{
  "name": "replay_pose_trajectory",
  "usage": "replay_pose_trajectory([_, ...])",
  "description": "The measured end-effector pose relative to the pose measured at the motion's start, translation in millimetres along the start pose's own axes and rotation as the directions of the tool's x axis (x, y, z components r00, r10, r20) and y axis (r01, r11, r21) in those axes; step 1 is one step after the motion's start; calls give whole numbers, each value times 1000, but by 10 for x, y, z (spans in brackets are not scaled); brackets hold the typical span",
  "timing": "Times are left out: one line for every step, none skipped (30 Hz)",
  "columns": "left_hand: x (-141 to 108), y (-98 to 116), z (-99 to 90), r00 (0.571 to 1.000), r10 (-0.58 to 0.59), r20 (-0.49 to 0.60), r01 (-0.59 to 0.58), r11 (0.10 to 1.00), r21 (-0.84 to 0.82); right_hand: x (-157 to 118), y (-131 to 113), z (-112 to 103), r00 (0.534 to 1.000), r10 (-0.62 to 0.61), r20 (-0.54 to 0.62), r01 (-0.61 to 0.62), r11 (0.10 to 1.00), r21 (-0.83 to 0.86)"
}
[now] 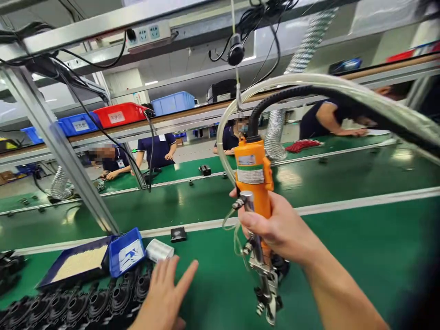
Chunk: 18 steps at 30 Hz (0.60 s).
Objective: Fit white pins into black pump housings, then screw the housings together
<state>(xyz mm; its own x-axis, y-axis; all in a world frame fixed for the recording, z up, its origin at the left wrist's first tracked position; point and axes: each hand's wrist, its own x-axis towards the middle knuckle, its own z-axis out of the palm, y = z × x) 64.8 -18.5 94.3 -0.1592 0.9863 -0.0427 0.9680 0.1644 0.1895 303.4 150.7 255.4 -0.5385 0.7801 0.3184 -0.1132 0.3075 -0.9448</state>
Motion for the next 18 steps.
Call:
replay_pose_trajectory([-82, -117, -171, 996, -89, -21, 90, 993, 79, 14, 7, 13, 1000, 6, 3, -6, 1000, -1])
replay_pose_trajectory([-147, -214, -319, 988, -150, -22, 151, 980, 127, 22, 14, 30, 1000, 4, 9, -4, 1000, 3])
replay_pose_trajectory([-192, -290, -435, 982, -188, -2, 186, 972, 146, 26, 21, 48, 1000, -2, 17, 2, 1000, 9])
replay_pose_trajectory([-218, -342, -513, 978, -207, 17, 203, 971, 130, 28, 32, 66, 1000, -14, 18, 14, 1000, 17])
replay_pose_trajectory([-223, -368, -551, 978, -207, 27, 205, 976, 75, 29, 45, 83, 1000, -27, 12, 27, 999, 23])
replay_pose_trajectory([-209, -368, -552, 982, -190, 25, 190, 982, -16, 30, 59, 100, 999, -38, 1, 38, 999, 29])
replay_pose_trajectory([-177, -340, -519, 987, -161, 15, 161, 978, -134, 32, 74, 118, 999, -47, -14, 47, 998, 38])
replay_pose_trajectory([-127, -288, -458, 993, -118, 2, 114, 958, -264, 33, 86, 136, 998, -58, -30, 59, 997, 52])
replay_pose_trajectory([-61, -214, -375, 998, -59, -9, 51, 919, -390, 35, 96, 155, 997, -72, -42, 75, 995, 70])
replay_pose_trajectory([19, -122, -274, 1000, 8, -15, -15, 867, -499, 36, 101, 175, 995, -91, -49, 96, 991, 89])
replay_pose_trajectory([110, -18, -160, 997, 78, -21, -75, 807, -585, 38, 104, 195, 992, -114, -51, 119, 987, 107])
replay_pose_trajectory([206, 94, -34, 989, 142, -44, -136, 746, -652, 40, 104, 213, 989, -141, -53, 146, 982, 122])
replay_pose_trajectory([303, 205, 99, 977, 195, -84, -196, 683, -704, 42, 104, 227, 984, -165, -59, 172, 977, 130])
replay_pose_trajectory([395, 311, 236, 964, 227, -137, -251, 622, -742, 42, 103, 236, 980, -185, -68, 193, 973, 129])
replay_pose_trajectory([478, 405, 372, 952, 236, -194, -296, 563, -772, 42, 103, 239, 977, -199, -80, 208, 971, 120])
replay_pose_trajectory([550, 482, 501, 945, 220, -243, -324, 511, -796, 42, 104, 235, 972, -213, -96, 223, 969, 104])
replay_pose_trajectory([607, 540, 617, 942, 189, -277, -335, 468, -818, 42, 106, 227, 966, -230, -115, 241, 967, 86])
replay_pose_trajectory([650, 579, 717, 945, 152, -290, -327, 432, -840, 45, 110, 216, 959, -251, -134, 262, 963, 71])
